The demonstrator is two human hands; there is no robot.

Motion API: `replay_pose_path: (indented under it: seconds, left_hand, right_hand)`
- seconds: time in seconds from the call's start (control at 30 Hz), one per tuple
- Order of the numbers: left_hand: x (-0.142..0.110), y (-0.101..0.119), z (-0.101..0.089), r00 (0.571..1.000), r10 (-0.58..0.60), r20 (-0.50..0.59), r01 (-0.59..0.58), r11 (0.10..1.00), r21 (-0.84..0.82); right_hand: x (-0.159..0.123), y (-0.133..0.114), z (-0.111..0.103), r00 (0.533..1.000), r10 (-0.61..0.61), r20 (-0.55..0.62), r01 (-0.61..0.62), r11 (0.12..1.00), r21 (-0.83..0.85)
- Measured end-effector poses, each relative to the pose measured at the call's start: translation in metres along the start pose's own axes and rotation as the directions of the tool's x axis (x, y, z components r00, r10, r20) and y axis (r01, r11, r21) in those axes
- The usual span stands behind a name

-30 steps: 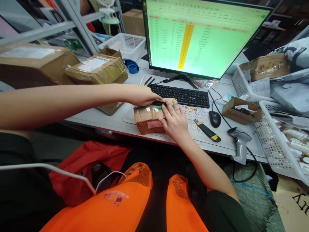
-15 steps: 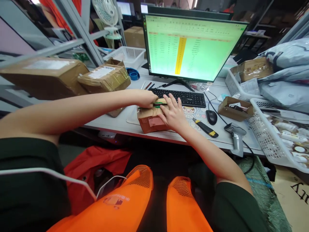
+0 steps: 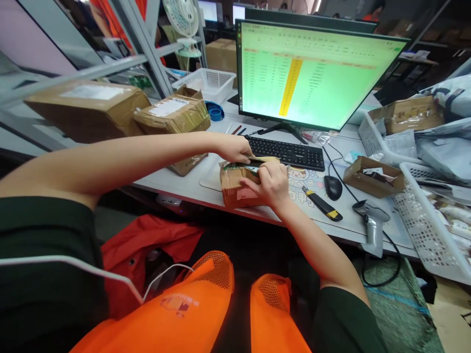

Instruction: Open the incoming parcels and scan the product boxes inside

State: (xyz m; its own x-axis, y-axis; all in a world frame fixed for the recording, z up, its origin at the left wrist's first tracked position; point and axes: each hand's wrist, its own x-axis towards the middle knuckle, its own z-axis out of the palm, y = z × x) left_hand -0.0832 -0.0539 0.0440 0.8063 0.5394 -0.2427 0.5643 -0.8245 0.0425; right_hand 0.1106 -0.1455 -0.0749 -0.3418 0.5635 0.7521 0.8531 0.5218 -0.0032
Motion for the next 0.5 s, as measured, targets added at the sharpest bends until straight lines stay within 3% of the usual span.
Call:
replay_pose_path:
  seconds: [0.17, 0.23, 0.3, 0.4, 0.43, 0.5]
  left_hand:
    - [0.004, -0.012, 0.003, 0.999, 0.040, -0.020, -0.043, 0.989, -0.143]
    - [0.000, -0.010, 0.007, 0.999, 0.009, -0.040, -0.016, 0.983, -0.181]
    - [-0.009, -0.001, 0.012, 0.996, -0.068, -0.059, 0.055, 0.979, -0.195]
    - [-0.026, 0.011, 0.026, 0.962, -0.261, -0.075, 0.235, 0.939, -0.250]
    - [-0.030, 0.013, 0.033, 0.942, -0.322, -0.092, 0.285, 0.914, -0.290]
    - [-0.031, 0.013, 0.050, 0.895, -0.408, -0.182, 0.309, 0.859, -0.409]
  right_hand:
    - [-0.005, -0.006, 0.010, 0.965, -0.108, -0.239, 0.104, 0.994, -0.028]
    - [-0.008, -0.007, 0.004, 0.959, -0.124, -0.255, 0.129, 0.992, 0.003]
    - [-0.019, 0.003, -0.008, 0.977, -0.086, -0.196, 0.089, 0.996, 0.006]
    - [-0.059, 0.042, -0.032, 0.983, 0.162, -0.083, -0.168, 0.982, -0.083]
    - [-0.078, 0.059, -0.040, 0.955, 0.294, -0.043, -0.297, 0.947, -0.124]
    - [-0.114, 0.090, -0.053, 0.834, 0.545, 0.082, -0.519, 0.826, -0.221]
